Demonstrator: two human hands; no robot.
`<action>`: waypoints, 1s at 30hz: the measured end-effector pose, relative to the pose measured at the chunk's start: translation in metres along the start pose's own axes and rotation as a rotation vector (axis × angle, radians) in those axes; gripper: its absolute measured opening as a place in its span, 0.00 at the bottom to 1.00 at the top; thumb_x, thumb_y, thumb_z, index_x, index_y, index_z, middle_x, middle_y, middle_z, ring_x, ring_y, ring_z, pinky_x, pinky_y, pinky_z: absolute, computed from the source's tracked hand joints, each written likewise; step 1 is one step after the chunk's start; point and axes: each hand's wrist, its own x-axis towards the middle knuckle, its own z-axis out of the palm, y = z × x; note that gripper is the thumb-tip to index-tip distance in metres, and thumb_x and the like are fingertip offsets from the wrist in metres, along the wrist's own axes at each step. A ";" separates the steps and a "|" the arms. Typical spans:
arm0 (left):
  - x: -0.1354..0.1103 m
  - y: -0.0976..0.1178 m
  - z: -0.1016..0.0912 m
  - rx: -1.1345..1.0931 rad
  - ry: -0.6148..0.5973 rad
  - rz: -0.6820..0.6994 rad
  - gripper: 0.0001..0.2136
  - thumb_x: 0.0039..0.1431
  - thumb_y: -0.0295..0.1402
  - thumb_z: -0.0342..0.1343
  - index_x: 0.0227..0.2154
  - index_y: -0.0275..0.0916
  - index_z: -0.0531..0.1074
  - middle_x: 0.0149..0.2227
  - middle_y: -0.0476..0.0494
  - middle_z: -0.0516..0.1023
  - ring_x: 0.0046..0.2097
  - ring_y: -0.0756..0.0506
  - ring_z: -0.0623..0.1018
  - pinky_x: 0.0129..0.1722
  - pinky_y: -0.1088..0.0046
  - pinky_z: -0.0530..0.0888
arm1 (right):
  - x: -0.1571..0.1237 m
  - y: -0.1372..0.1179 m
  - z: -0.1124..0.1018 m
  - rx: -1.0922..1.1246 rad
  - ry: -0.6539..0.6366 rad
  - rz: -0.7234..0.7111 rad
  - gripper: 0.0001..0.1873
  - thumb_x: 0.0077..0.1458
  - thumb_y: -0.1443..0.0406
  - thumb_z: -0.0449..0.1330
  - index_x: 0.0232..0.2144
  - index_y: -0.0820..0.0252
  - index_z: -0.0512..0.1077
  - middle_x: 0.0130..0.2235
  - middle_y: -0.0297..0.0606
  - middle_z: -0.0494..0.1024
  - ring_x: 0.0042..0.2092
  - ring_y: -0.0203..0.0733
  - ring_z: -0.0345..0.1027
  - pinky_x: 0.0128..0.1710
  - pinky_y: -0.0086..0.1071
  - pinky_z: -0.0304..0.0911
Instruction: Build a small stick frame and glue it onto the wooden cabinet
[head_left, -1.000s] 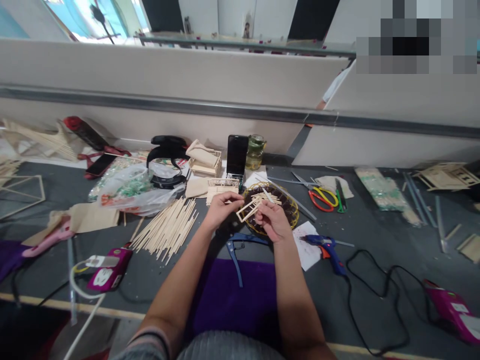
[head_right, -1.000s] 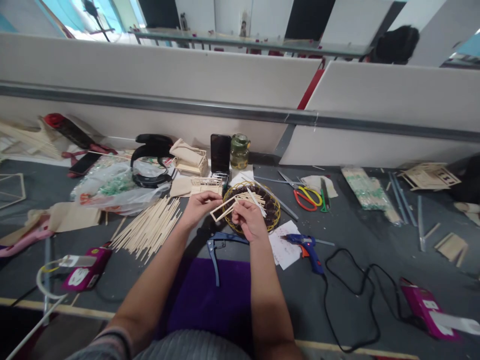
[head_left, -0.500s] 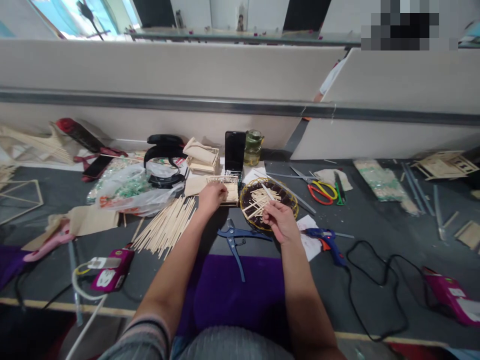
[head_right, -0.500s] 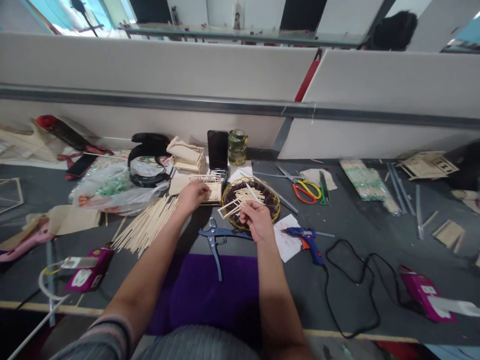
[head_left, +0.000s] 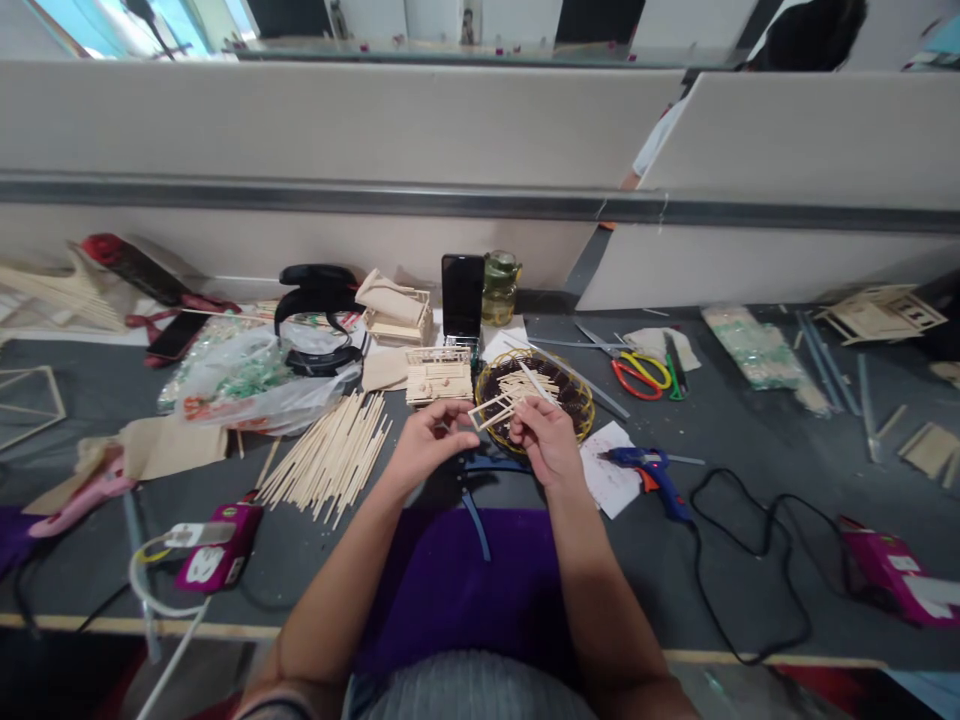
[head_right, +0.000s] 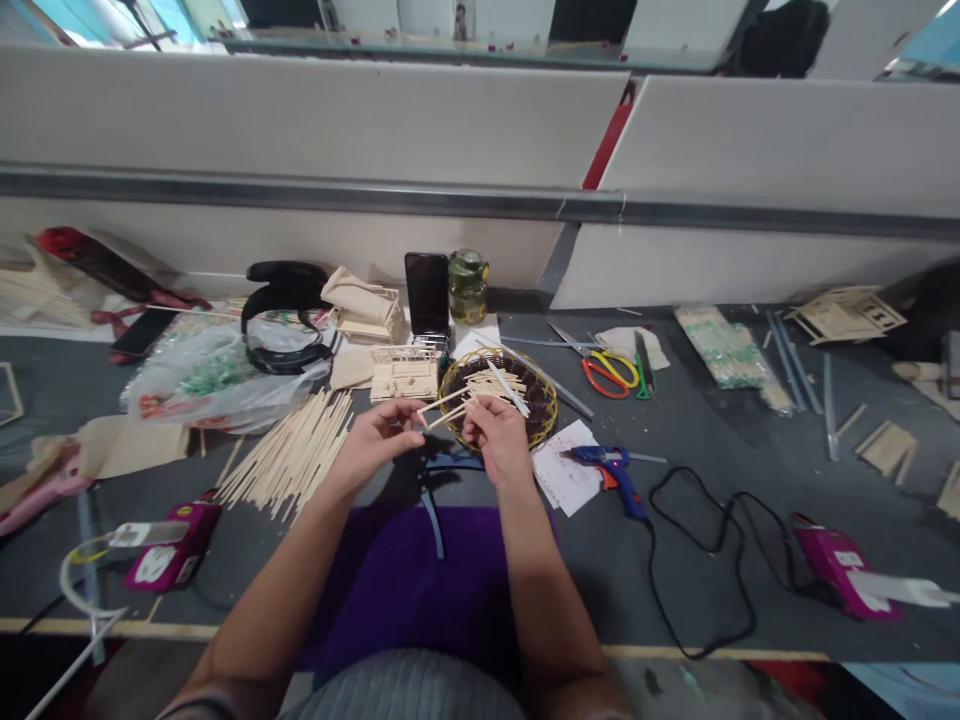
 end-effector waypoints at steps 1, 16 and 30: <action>-0.003 -0.002 0.003 -0.019 -0.008 -0.013 0.20 0.39 0.38 0.71 0.36 0.37 0.75 0.31 0.47 0.75 0.30 0.50 0.71 0.32 0.75 0.68 | 0.000 0.001 0.000 0.003 0.006 0.001 0.13 0.37 0.62 0.71 0.21 0.61 0.70 0.18 0.26 0.68 0.20 0.27 0.59 0.19 0.22 0.57; -0.008 -0.014 0.019 -0.114 0.099 -0.014 0.11 0.49 0.39 0.65 0.27 0.36 0.74 0.25 0.51 0.72 0.24 0.55 0.66 0.25 0.79 0.65 | -0.004 0.006 0.003 -0.065 0.038 -0.026 0.13 0.39 0.59 0.70 0.22 0.61 0.72 0.18 0.26 0.68 0.20 0.27 0.59 0.18 0.22 0.57; -0.011 -0.006 0.025 -0.147 0.213 -0.064 0.12 0.45 0.40 0.67 0.23 0.35 0.75 0.21 0.51 0.72 0.21 0.54 0.68 0.23 0.78 0.69 | -0.006 0.005 -0.002 -0.122 -0.003 -0.019 0.13 0.39 0.60 0.71 0.23 0.60 0.74 0.18 0.27 0.70 0.20 0.28 0.61 0.20 0.22 0.60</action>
